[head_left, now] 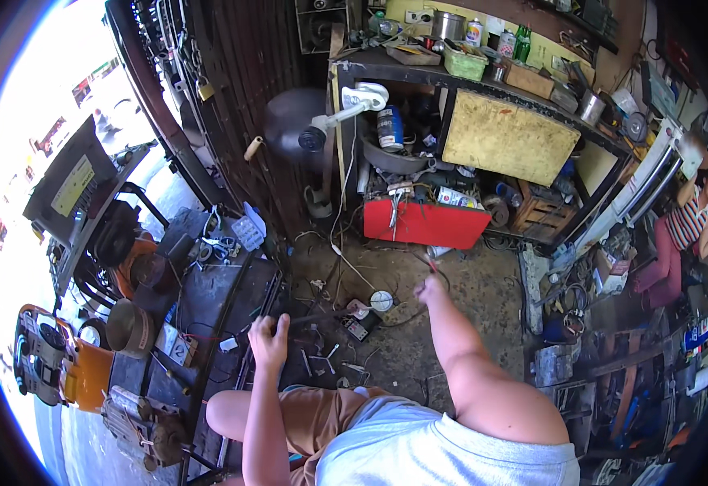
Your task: The person removes the cover from an electric motor using a screwdriver, probes the motor with a multimeter, and connects wire clips to the motor wires.
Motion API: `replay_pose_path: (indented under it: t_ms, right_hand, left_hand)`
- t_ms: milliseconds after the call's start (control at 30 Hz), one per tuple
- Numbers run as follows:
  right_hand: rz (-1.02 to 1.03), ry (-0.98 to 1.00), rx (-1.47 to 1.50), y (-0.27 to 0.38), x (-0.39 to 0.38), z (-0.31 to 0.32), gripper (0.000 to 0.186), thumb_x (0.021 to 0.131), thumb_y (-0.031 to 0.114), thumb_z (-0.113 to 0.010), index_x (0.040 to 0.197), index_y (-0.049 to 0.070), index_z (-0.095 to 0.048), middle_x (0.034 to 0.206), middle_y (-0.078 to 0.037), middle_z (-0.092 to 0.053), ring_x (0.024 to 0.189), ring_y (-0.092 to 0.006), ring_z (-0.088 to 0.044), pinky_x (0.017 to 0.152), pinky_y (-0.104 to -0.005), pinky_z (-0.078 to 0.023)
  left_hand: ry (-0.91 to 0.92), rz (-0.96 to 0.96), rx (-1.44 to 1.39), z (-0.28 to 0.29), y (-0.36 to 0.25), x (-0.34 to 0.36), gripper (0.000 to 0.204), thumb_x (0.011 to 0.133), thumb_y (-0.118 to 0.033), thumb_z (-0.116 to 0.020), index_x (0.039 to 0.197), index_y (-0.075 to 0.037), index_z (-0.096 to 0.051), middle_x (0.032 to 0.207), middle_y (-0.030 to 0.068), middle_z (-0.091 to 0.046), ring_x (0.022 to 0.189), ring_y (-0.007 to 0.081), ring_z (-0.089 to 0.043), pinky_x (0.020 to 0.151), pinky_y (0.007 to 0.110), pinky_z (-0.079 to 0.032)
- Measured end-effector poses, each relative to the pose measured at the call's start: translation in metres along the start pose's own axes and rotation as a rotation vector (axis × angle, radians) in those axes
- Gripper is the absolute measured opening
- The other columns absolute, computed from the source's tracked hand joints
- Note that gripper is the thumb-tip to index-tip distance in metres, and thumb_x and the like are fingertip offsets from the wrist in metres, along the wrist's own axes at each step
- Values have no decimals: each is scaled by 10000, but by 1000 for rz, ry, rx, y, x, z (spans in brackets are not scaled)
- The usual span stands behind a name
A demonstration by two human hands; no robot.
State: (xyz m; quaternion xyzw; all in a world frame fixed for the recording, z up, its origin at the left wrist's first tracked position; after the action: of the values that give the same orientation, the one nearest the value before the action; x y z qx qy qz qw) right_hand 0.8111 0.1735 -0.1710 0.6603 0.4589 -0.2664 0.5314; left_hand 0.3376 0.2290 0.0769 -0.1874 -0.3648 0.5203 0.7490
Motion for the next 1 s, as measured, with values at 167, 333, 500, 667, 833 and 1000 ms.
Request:
replay_pose_path:
  t_ms: [167, 333, 500, 667, 833, 1000]
  right_hand:
    - [-11, -43, 237, -4, 49, 55, 121, 1015, 252, -399, 924, 189, -446, 667, -10, -381, 487, -141, -326, 424, -294, -285]
    - [-4, 1, 143, 38, 45, 114, 154, 1012, 233, -394, 900, 169, -476, 674, -21, -446, 493, -155, -358, 468, -301, -335]
    - [-119, -16, 280, -19, 6, 56, 269, 1027, 277, -421, 794, 161, -487, 573, 14, -407, 466, -135, -397, 460, -274, -363]
    - [-24, 78, 236, 20, 23, 76, 289, 1016, 289, -522, 774, 132, -508, 578, 9, -439, 458, -123, -404, 444, -263, -379]
    - [-74, 72, 310, 47, 0, 51, 194, 976, 236, -621, 829, 122, -571, 618, 5, -491, 453, -131, -418, 446, -266, -380]
    - [0, 304, 110, 60, 11, 35, 118, 971, 194, -637, 901, 106, -603, 658, -2, -543, 468, -126, -452, 442, -262, -381]
  left_hand:
    - [69, -38, 61, -16, 7, -6, 480, 883, -415, -728, 693, 3, -585, 797, 180, -573, 818, 397, -571, 747, 500, -426]
    - [123, -103, 52, -40, -8, 1, 469, 874, -428, -724, 687, -13, -610, 825, 156, -591, 848, 372, -583, 798, 477, -433]
    - [126, 11, 166, -6, 27, -14, 482, 878, -438, -715, 692, -4, -621, 832, 159, -598, 866, 373, -588, 822, 478, -436]
    - [55, -16, 90, -11, 14, -7, 434, 868, -351, -702, 671, 27, -615, 781, 177, -588, 805, 382, -593, 772, 489, -445]
    - [-169, 90, -103, -1, 26, -3, 320, 849, -178, -656, 683, 86, -581, 732, 188, -547, 644, 321, -566, 622, 436, -404]
    - [-154, 116, -29, 4, 32, -5, 304, 814, -175, -636, 630, 62, -592, 716, 207, -564, 699, 390, -581, 660, 501, -421]
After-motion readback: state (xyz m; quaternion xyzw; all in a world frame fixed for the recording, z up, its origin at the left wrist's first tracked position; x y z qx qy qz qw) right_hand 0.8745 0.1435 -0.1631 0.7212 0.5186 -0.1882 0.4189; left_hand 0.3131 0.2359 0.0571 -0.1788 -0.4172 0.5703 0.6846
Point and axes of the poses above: each hand's wrist, its own x-axis towards the middle knuckle, its own z-axis out of the back of the hand, y = z × x, the point moved 3 cm from there along x, towards the middle knuckle
